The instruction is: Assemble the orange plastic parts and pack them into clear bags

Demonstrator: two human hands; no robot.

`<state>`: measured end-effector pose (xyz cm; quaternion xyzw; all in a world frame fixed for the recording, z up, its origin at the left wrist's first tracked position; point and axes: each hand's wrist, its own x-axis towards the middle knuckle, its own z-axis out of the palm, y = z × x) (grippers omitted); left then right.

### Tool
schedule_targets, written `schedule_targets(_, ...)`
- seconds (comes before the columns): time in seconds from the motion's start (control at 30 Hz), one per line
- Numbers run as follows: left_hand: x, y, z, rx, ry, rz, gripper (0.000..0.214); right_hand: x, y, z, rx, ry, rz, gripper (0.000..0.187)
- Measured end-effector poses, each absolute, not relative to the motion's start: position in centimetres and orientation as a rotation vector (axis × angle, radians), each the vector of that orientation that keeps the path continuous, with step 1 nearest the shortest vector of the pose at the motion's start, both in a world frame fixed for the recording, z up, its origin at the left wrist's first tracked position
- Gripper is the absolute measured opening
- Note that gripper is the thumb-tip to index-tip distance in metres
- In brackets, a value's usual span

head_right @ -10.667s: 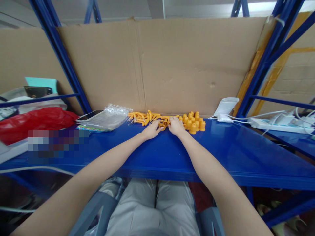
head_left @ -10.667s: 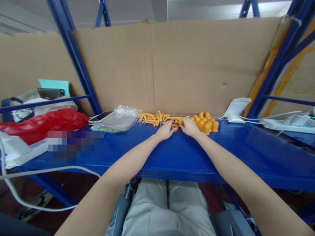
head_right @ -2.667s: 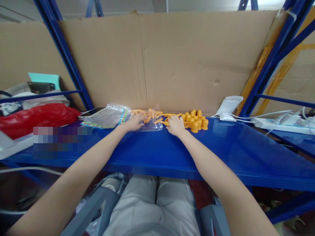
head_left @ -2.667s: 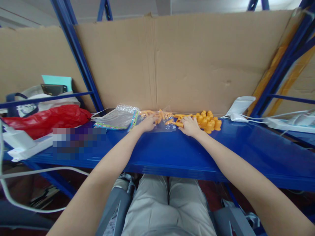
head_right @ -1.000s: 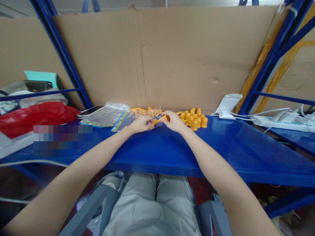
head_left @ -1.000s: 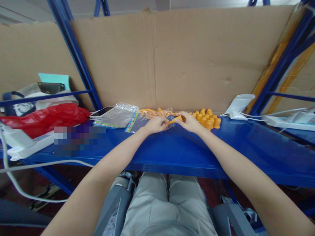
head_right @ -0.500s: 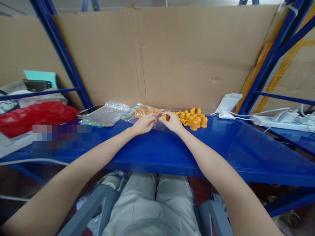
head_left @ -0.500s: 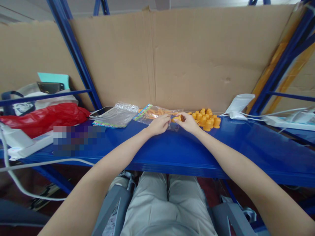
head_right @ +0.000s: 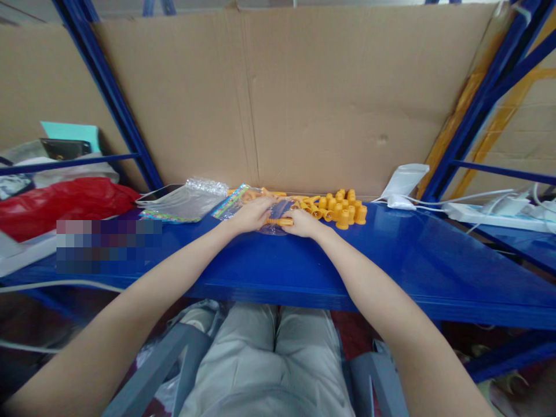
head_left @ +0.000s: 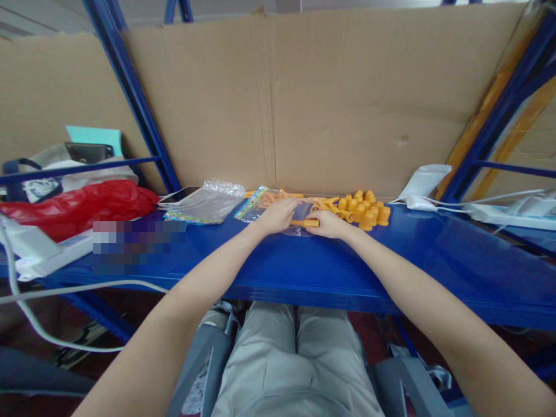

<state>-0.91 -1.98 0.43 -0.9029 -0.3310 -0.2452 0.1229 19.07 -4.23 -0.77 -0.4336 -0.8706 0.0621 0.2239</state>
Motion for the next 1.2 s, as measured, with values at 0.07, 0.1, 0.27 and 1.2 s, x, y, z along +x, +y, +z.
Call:
schedule_targets(0.07, -2.0, -1.8, 1.3, -2.497, -1.279, -0.612, 0.039, 19.0, -4.4, -0.5, -1.223, -2.411, 0.144, 0.028)
schedule_targets(0.1, -2.8, -1.6, 1.7, -2.416, -1.465, -0.557, 0.038, 19.0, -4.5, -0.5, -1.224, -2.412, 0.127, 0.027)
schedule_targets(0.27, -7.5, -0.6, 3.3, -2.204, -2.089, -0.165, 0.035, 19.0, -4.5, -0.5, -1.200, -2.364, -0.013, 0.023)
schedule_targets(1.2, -6.8, -1.0, 2.9, -2.855, -2.351, -0.518, 0.036, 19.2, -3.5, -1.0, -1.183, -2.211, 0.165, 0.046)
